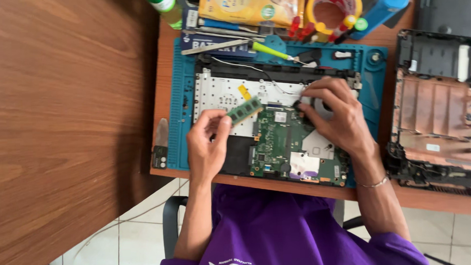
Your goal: The person removes a RAM module, disconnects internal ribbon cables and wires, and uses a screwdriver to remove screws from the internal components of a laptop.
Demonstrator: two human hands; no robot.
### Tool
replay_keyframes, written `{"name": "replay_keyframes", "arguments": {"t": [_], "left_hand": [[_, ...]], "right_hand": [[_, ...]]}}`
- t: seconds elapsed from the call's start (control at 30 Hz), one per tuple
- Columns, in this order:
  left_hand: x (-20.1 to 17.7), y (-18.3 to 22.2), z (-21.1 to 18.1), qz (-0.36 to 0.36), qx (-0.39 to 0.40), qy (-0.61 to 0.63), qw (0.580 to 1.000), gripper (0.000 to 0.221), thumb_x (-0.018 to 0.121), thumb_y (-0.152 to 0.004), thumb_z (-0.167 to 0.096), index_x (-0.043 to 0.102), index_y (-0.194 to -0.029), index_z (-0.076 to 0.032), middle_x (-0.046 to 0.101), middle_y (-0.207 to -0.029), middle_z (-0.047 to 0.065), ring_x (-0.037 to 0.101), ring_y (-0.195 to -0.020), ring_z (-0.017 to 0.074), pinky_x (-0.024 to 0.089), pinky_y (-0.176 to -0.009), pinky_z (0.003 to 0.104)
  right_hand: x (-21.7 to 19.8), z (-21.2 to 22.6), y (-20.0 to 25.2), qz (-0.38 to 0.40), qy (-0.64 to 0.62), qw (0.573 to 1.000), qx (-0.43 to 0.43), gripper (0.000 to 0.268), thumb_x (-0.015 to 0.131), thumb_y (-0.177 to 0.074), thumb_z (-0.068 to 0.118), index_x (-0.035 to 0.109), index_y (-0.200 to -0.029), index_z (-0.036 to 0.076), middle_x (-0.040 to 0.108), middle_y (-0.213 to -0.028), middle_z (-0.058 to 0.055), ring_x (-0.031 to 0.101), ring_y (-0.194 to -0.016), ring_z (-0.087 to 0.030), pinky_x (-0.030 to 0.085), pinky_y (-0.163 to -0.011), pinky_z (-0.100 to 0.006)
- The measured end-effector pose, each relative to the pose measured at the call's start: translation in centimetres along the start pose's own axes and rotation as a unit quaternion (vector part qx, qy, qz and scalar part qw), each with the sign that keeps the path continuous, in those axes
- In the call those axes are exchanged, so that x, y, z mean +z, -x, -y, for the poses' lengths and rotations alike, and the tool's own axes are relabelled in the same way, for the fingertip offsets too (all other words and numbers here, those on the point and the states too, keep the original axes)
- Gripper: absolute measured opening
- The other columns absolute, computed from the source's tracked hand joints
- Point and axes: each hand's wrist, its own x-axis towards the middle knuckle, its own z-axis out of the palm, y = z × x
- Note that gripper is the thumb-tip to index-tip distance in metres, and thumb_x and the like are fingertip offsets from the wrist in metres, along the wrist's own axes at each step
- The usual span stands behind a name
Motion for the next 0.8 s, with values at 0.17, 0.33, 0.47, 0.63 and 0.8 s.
{"name": "replay_keyframes", "arguments": {"t": [0.17, 0.33, 0.47, 0.63, 0.8], "left_hand": [[-3.4, -1.5, 1.4, -0.098, -0.002, 0.027, 0.995, 0.016, 0.066, -0.101, -0.012, 0.066, -0.108, 0.003, 0.070, -0.091, 0.006, 0.069, -0.084, 0.0104, 0.056, -0.078, 0.025], [-5.7, -3.3, 3.0, -0.164, 0.006, 0.050, 0.985, 0.014, 0.066, -0.101, -0.008, 0.064, -0.108, 0.005, 0.072, -0.091, 0.008, 0.065, -0.079, 0.0108, 0.056, -0.075, 0.025], [-6.6, -5.1, 4.1, -0.173, -0.013, 0.051, 0.983, 0.013, 0.065, -0.099, -0.006, 0.064, -0.105, 0.005, 0.075, -0.088, 0.010, 0.067, -0.075, 0.0105, 0.057, -0.071, 0.024], [-6.7, -7.0, 3.8, -0.173, -0.028, -0.001, 0.985, 0.012, 0.065, -0.099, -0.006, 0.065, -0.103, 0.005, 0.077, -0.086, 0.011, 0.071, -0.072, 0.0116, 0.059, -0.066, 0.024], [-6.6, -7.8, 2.5, -0.177, -0.077, -0.056, 0.980, 0.015, 0.065, -0.095, -0.010, 0.068, -0.100, 0.004, 0.076, -0.082, 0.010, 0.072, -0.068, 0.0108, 0.061, -0.054, 0.026]], "right_hand": [[0.2, -0.3, 0.0, 0.001, 0.076, 0.995, 0.061, 0.031, 0.083, -0.090, 0.011, 0.071, -0.118, 0.004, 0.065, -0.124, -0.013, 0.060, -0.119, -0.034, 0.048, -0.104, -0.045], [0.4, -0.7, 0.1, 0.013, 0.087, 0.993, 0.073, 0.034, 0.080, -0.092, 0.013, 0.070, -0.124, 0.004, 0.064, -0.130, -0.014, 0.058, -0.122, -0.035, 0.048, -0.106, -0.045], [0.5, -0.6, 0.0, 0.022, 0.094, 0.992, 0.079, 0.034, 0.080, -0.092, 0.013, 0.071, -0.123, 0.004, 0.065, -0.129, -0.013, 0.059, -0.123, -0.035, 0.048, -0.107, -0.044], [0.7, -0.3, -0.2, 0.025, 0.091, 0.992, 0.084, 0.033, 0.080, -0.090, 0.012, 0.072, -0.122, 0.004, 0.066, -0.127, -0.013, 0.059, -0.123, -0.034, 0.048, -0.107, -0.045], [1.2, -0.4, -0.1, 0.023, 0.103, 0.992, 0.073, 0.030, 0.078, -0.092, 0.009, 0.073, -0.122, 0.006, 0.068, -0.130, -0.011, 0.060, -0.125, -0.033, 0.046, -0.114, -0.046]]}}
